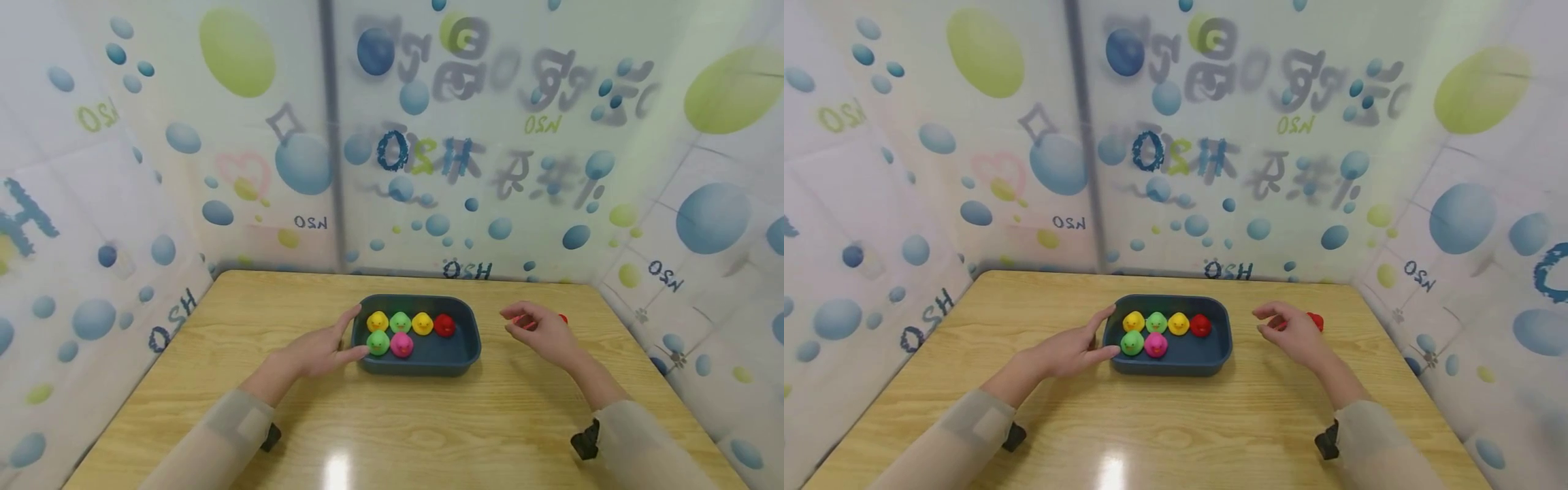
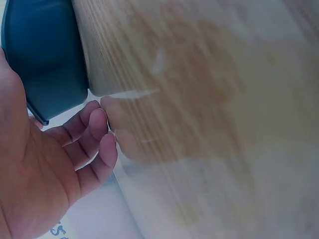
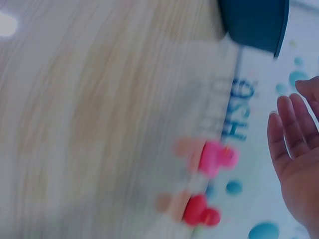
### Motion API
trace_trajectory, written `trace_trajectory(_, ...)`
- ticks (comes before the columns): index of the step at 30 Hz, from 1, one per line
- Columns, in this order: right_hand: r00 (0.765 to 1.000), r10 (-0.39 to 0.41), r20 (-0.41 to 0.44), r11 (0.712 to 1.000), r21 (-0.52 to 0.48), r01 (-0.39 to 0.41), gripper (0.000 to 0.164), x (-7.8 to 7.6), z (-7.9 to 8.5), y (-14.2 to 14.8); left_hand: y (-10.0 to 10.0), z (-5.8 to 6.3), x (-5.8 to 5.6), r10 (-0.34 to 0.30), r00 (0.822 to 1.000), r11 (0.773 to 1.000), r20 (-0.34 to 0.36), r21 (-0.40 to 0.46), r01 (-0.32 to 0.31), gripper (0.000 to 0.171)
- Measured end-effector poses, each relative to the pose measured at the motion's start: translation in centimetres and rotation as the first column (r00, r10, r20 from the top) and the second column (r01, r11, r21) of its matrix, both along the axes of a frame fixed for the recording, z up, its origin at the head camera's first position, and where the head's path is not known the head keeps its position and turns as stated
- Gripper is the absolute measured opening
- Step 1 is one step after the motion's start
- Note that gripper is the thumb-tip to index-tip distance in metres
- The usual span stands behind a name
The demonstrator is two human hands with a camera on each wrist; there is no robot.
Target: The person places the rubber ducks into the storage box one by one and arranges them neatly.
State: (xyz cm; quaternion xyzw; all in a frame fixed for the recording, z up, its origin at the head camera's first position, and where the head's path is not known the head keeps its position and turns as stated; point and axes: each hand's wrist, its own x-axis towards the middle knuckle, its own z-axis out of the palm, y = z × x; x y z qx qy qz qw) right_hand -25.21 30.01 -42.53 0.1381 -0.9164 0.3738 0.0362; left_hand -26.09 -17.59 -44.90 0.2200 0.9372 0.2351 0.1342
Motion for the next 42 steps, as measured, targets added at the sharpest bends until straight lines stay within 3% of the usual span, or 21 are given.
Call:
trace_trajectory(8,0.993,-0.114,0.012,0.991,0.076,0.113,0.035,0.2,-0.4,5.4,0.1,-0.2,-0.3,0.008,1.000,1.000,0.002,-0.011,-0.008,0.102)
trace_trajectory(14,0.981,-0.182,0.073,0.979,0.107,0.174,0.039,-0.3,-0.5,8.5,0.2,-0.1,-0.4,0.007,1.000,1.000,-0.002,-0.014,-0.007,0.103)
trace_trajectory(19,0.974,-0.201,0.100,0.974,0.123,0.188,0.044,-0.9,-0.9,10.3,0.2,-0.1,-0.3,0.006,1.000,1.000,-0.002,-0.015,-0.006,0.103)
trace_trajectory(31,0.974,-0.153,0.167,0.981,0.146,0.129,0.049,-1.8,-2.5,11.8,0.2,-0.1,-0.2,-0.008,1.000,1.000,0.006,-0.010,0.008,0.102)
trace_trajectory(42,0.977,-0.175,0.122,0.964,0.225,0.144,0.042,-1.7,-2.4,11.0,0.2,0.1,0.1,-0.002,1.000,1.000,0.001,-0.008,0.002,0.102)
